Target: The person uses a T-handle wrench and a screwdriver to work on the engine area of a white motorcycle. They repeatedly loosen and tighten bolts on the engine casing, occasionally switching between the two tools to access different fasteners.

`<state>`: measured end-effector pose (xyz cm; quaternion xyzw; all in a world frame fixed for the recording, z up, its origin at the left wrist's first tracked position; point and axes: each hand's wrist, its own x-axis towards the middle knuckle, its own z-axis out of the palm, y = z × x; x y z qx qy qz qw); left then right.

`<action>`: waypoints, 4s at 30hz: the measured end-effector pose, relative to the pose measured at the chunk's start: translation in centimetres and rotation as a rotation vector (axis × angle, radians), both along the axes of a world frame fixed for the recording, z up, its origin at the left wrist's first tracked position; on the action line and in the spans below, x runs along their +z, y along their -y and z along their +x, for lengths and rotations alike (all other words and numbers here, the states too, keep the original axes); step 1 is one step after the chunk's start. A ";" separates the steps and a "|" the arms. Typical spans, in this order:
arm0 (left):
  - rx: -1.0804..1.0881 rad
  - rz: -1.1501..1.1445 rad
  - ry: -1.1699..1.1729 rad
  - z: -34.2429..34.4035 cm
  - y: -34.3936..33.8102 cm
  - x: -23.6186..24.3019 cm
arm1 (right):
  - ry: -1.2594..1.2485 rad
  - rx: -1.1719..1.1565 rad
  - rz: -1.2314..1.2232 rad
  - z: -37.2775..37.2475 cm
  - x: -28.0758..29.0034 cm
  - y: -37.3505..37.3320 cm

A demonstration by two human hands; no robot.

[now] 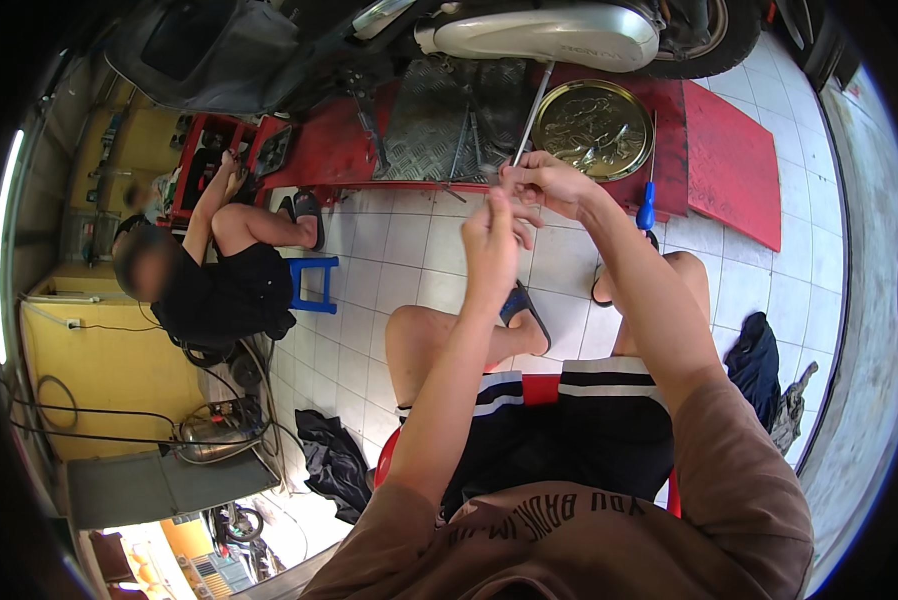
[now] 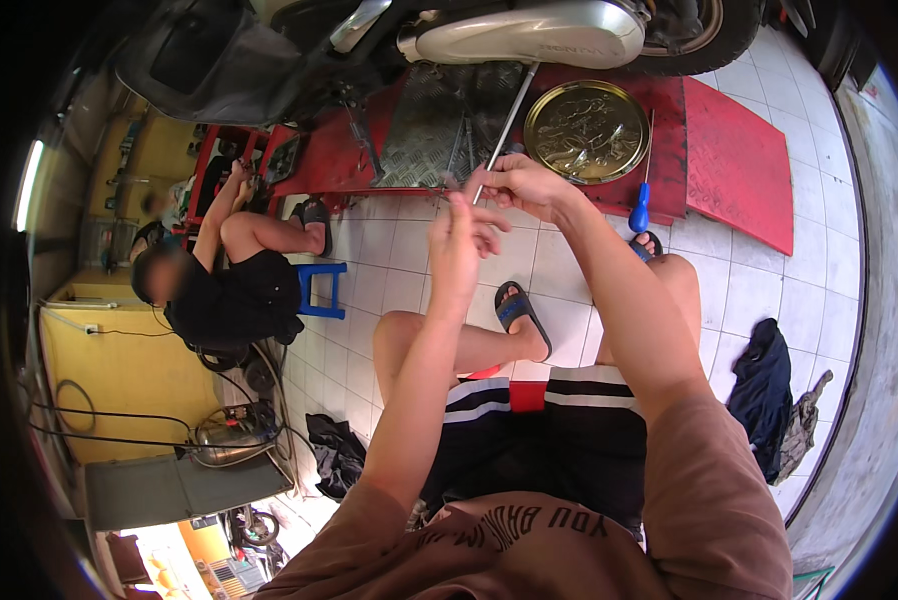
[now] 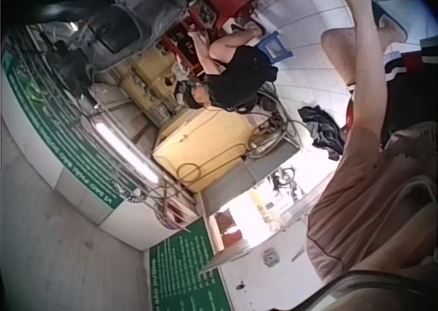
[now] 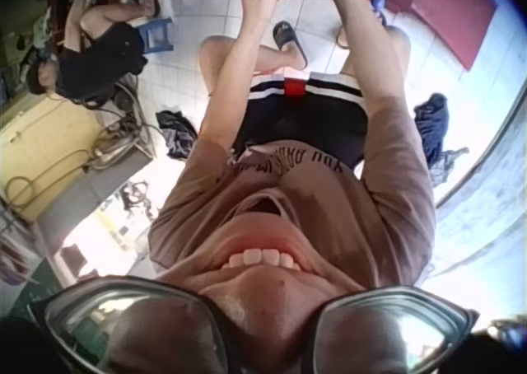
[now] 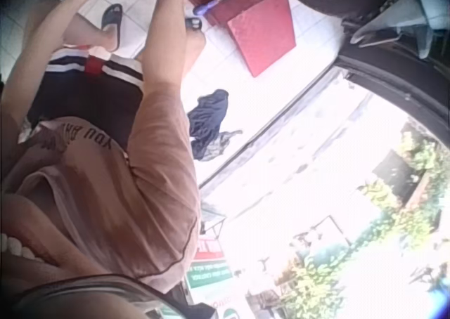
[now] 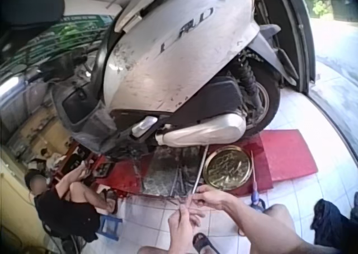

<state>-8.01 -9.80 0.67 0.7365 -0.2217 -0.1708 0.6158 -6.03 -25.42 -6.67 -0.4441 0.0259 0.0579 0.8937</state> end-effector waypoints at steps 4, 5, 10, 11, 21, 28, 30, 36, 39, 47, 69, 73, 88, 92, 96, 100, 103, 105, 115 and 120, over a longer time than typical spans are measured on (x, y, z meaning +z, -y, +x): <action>0.336 -0.022 -0.162 1.8 -1.7 -1.2 | 0.001 -0.078 -0.009 0.0 1.2 -0.6; 0.410 -0.009 -0.260 1.8 -2.2 -2.7 | 0.009 -0.095 -0.022 0.2 1.4 -0.6; -0.001 -0.031 -0.313 -4.3 0.3 -0.4 | -0.061 -0.111 -0.029 0.3 0.3 -0.2; -0.014 -0.071 -0.197 -3.9 0.5 0.4 | -0.095 -0.146 -0.051 0.2 0.4 -0.2; -0.198 0.011 -0.619 -1.7 -1.1 2.4 | -0.007 -0.149 0.196 -0.2 1.5 1.2; -0.024 0.173 -0.302 -0.2 -2.1 -0.7 | -0.012 -0.202 0.282 0.0 1.5 1.9; -0.075 0.246 -0.252 -1.5 -1.5 -2.0 | -0.032 -0.227 0.315 0.1 1.6 1.8; -0.003 0.184 -0.264 -2.3 1.3 0.2 | -0.048 -0.246 0.321 -0.1 1.9 1.7; -0.054 0.148 -0.383 -1.2 1.6 1.7 | 0.016 -0.177 0.402 -0.2 1.8 1.7; -0.178 -0.022 -0.639 -2.7 2.9 4.2 | -0.050 0.110 0.198 -2.0 2.1 -0.1; -0.219 0.207 -0.539 -5.3 0.3 1.8 | 0.080 0.066 0.235 -1.7 2.2 1.2; -0.113 -0.053 -0.198 -6.2 1.0 4.6 | 0.085 0.055 0.241 -1.5 2.1 1.4; 0.080 -0.105 -0.499 -5.4 -0.5 2.9 | 0.036 -0.008 0.210 -1.4 2.1 1.6; -0.032 -0.069 -0.711 -5.5 -0.6 3.0 | 0.008 -0.046 0.225 -1.2 2.0 1.2; -0.045 -0.229 -0.505 -5.6 -0.4 3.7 | 0.033 -0.086 0.189 -1.2 2.0 1.1; 0.236 -0.249 -0.542 -5.1 0.0 2.4 | 0.043 -0.045 0.208 -0.8 2.1 0.9; 0.078 -0.129 -0.774 -4.7 -0.7 0.3 | 0.041 -0.071 0.205 -0.7 2.2 0.8; -0.184 -0.138 -0.640 -5.7 -0.5 0.6 | 0.068 -0.071 0.214 -0.4 1.8 1.1; -0.108 -0.119 -0.646 -4.7 -1.1 2.4 | 0.059 -0.102 0.245 -0.7 1.8 1.0; -0.003 -0.256 -0.398 -5.1 0.1 5.8 | 0.045 -0.146 0.256 -1.1 1.5 1.6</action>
